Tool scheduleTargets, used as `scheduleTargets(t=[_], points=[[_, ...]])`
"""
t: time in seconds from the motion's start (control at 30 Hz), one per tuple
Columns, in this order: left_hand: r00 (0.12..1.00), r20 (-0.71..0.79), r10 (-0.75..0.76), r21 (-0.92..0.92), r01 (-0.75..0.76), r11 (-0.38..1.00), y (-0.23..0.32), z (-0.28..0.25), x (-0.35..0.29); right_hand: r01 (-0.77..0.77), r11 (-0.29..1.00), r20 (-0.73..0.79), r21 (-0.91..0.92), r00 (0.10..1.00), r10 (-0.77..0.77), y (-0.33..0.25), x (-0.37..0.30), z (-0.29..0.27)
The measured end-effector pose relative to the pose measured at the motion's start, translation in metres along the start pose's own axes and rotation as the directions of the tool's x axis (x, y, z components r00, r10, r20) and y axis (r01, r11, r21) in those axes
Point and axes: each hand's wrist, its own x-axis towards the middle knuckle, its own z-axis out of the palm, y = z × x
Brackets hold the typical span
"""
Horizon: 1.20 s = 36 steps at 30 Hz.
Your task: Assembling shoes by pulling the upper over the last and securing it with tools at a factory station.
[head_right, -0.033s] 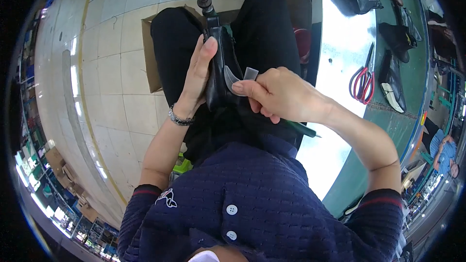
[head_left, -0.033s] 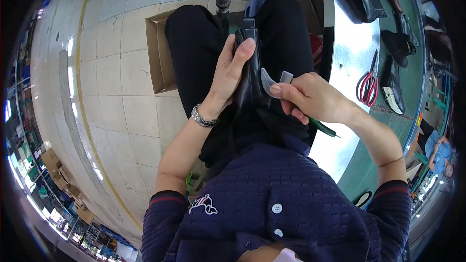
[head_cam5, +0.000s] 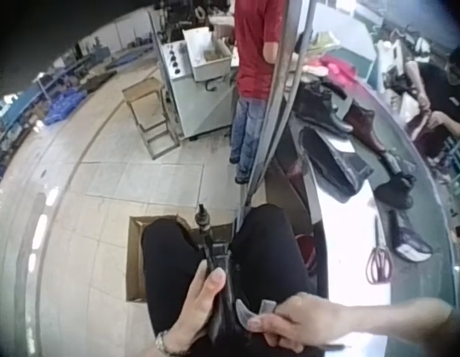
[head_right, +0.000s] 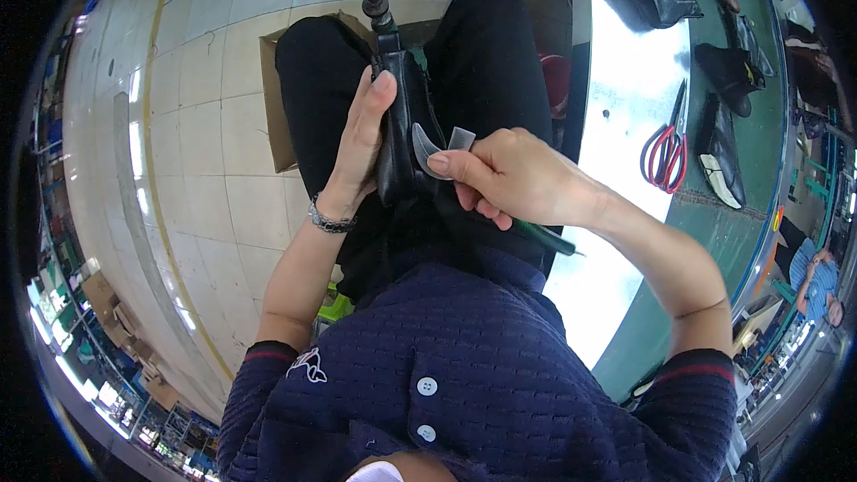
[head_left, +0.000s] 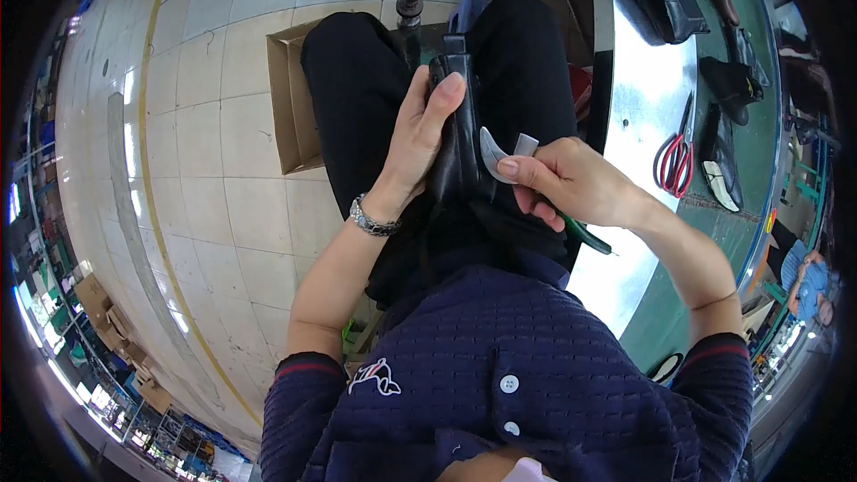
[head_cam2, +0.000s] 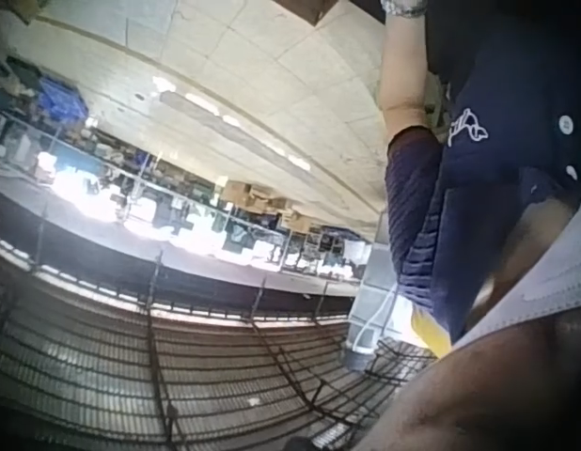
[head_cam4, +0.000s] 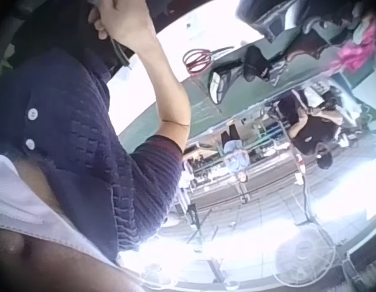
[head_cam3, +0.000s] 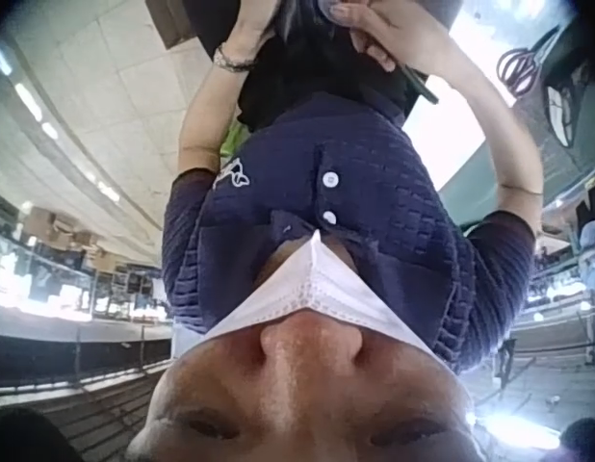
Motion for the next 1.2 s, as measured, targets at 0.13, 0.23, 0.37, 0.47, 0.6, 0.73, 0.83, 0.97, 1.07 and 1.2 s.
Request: scheduleTargets(t=[0.13, 0.23, 0.37, 0.47, 0.6, 0.73, 0.83, 0.97, 1.07, 1.2], points=[[1.0, 0.002, -0.011, -0.068, 0.011, 0.998, 0.0, -0.008, -0.005, -0.022, 0.923, 0.101, 0.384, 0.995, -0.019, 0.019, 0.0, 0.003], [1.0, 0.007, 0.008, -0.049, -0.007, 0.999, -0.001, -0.005, -0.007, -0.048, 0.884, 0.157, 0.466, 0.987, -0.03, 0.021, 0.007, 0.006], [1.0, 0.003, -0.003, -0.03, 0.003, 1.0, -0.004, -0.001, -0.014, -0.032, 0.909, 0.282, 0.415, 0.955, -0.095, 0.018, 0.015, 0.003], [1.0, 0.006, -0.016, -0.014, 0.017, 1.0, -0.005, 0.0, -0.017, 0.013, 0.969, 0.244, 0.248, 0.967, -0.075, 0.014, 0.013, 0.001], [0.998, -0.027, 0.054, 0.01, -0.054, 0.998, -0.009, 0.006, -0.012, 0.042, 0.989, 0.111, -0.139, 0.993, -0.026, -0.008, 0.005, -0.008], [0.999, -0.044, 0.01, 0.034, -0.009, 0.999, -0.004, 0.003, -0.001, -0.069, 0.991, 0.117, -0.117, 0.99, 0.083, -0.025, 0.011, -0.021], [0.998, -0.055, -0.042, -0.015, 0.041, 0.999, 0.002, 0.007, 0.001, -0.138, 0.988, 0.141, 0.063, 0.982, 0.128, -0.019, 0.012, -0.013], [0.998, -0.061, 0.006, -0.016, -0.007, 1.0, -0.001, 0.009, 0.006, -0.096, 0.983, -0.023, 0.159, 0.995, 0.101, -0.01, 0.005, 0.005], [0.998, -0.058, 0.017, -0.037, -0.019, 0.999, -0.001, 0.007, 0.011, -0.044, 0.995, -0.1, 0.088, 0.994, 0.052, -0.007, 0.006, 0.006], [0.998, -0.034, -0.047, -0.091, 0.043, 0.995, 0.0, 0.007, 0.017, 0.128, 0.984, -0.247, 0.128, 0.964, -0.093, 0.024, 0.002, 0.012]])
